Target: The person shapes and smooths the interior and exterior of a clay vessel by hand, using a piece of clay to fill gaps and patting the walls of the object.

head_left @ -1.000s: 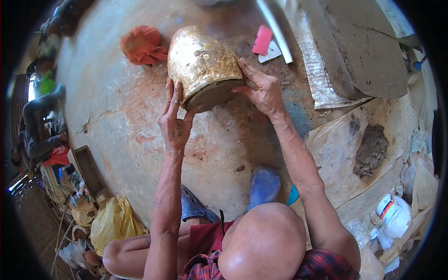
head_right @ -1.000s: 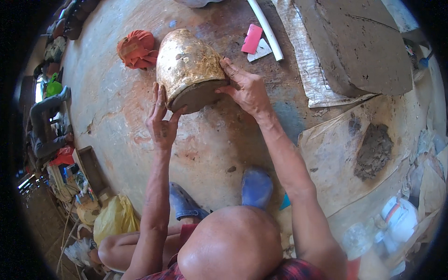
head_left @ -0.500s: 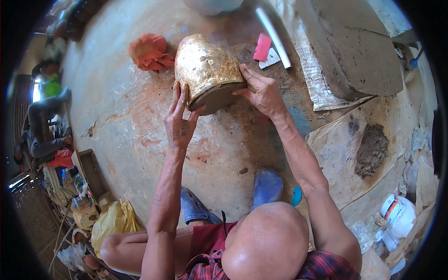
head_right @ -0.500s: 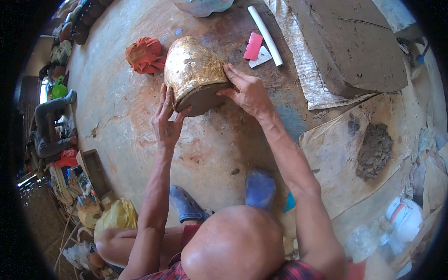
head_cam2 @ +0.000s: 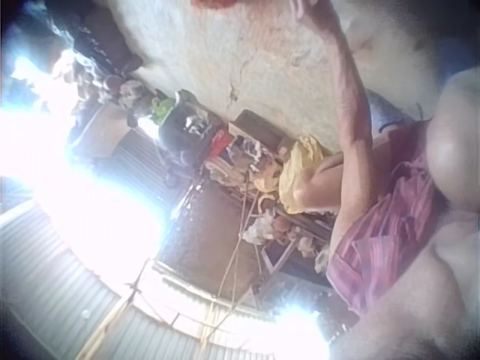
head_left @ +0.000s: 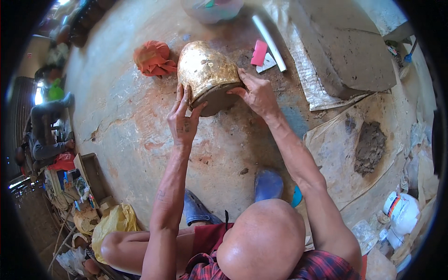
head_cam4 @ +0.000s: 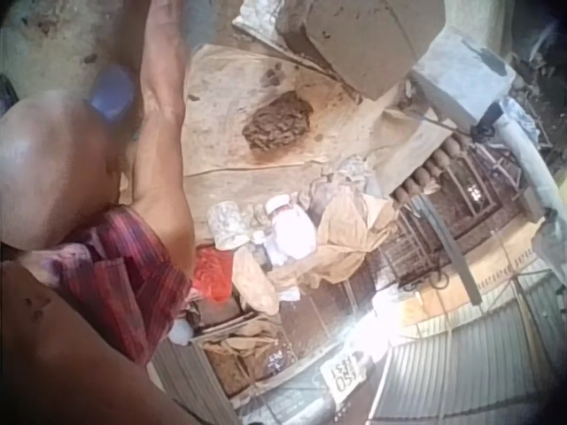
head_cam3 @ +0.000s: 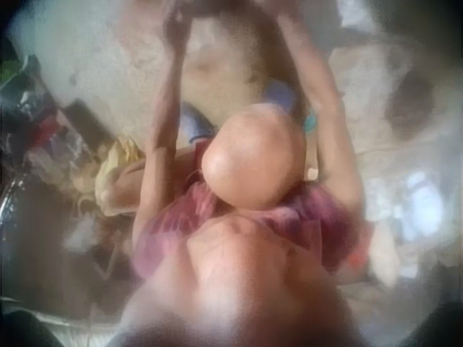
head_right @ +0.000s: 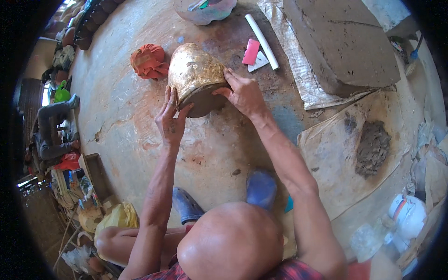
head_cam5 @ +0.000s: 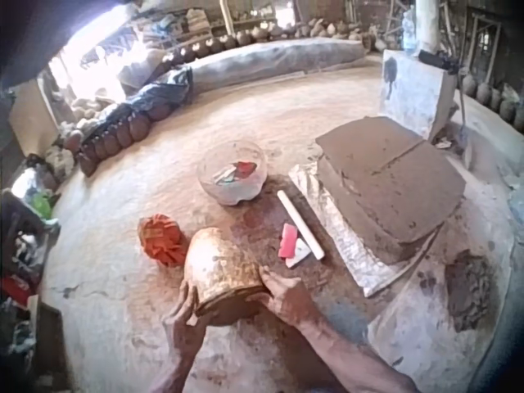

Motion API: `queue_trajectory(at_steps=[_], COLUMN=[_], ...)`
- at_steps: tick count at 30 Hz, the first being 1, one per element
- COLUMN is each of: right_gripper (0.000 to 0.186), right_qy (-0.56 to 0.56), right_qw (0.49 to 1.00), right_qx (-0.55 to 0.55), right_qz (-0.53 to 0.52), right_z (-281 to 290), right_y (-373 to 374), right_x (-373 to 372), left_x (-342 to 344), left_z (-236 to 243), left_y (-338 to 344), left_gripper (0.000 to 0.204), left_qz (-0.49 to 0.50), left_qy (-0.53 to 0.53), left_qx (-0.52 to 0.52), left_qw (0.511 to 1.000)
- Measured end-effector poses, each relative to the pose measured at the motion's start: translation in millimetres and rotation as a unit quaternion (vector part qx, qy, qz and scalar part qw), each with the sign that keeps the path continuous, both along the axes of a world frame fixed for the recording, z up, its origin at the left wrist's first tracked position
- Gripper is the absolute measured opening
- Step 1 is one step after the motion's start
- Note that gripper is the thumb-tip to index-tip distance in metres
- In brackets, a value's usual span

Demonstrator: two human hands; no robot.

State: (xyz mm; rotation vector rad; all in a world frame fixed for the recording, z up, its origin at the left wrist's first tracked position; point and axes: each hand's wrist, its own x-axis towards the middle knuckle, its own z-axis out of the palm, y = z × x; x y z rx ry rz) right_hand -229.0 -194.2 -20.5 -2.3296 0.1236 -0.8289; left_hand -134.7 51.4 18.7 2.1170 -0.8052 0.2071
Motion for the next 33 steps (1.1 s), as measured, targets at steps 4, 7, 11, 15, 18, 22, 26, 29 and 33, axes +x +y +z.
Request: queue_trajectory(at_steps=[4, 7, 11, 15, 18, 22, 26, 29, 33], right_gripper=[0.077, 0.074, 0.074, 0.073, 0.071, 0.070, 0.073, 0.071, 0.070], right_qy=[0.039, -0.005, 0.014, -0.012, -0.005, -0.012, -0.021, -0.022, -0.024], right_qw=[0.999, 0.997, 0.997, 0.998, 0.998, 0.996, 0.998, 0.998, 0.997], right_qx=[-0.016, -0.074, -0.032, -0.036, -0.036, -0.071, -0.060, -0.042, -0.076], right_qz=[-0.001, 0.037, 0.063, 0.052, 0.058, 0.047, 0.016, 0.030, -0.007], right_z=[19, 39, 31, 23, 37, 33, 28, 33, 29], right_y=[-6, 0, 3, -4, -5, 3, 6, 10, 22], right_x=[-9, -3, 5, 4, 7, 11, 10, 7, 9], left_x=[-3, -1, 6, 3, 5, 6, 2, 2, -3], left_z=[17, 27, 26, 28, 37, 32, 32, 33, 30], left_y=[-7, -10, -6, -16, -16, -13, -22, -21, -26], left_gripper=[0.074, 0.068, 0.062, 0.065, 0.061, 0.058, 0.060, 0.056, 0.051], left_qz=[0.007, 0.017, -0.067, -0.072, -0.073, -0.056, -0.047, -0.051, -0.030], left_qy=[-0.043, -0.089, -0.072, -0.094, -0.096, -0.107, -0.139, -0.127, -0.144], left_qx=[0.097, 0.130, 0.107, 0.112, 0.111, 0.108, 0.111, 0.104, 0.095], left_qw=[0.994, 0.987, 0.989, 0.987, 0.987, 0.987, 0.983, 0.985, 0.985])
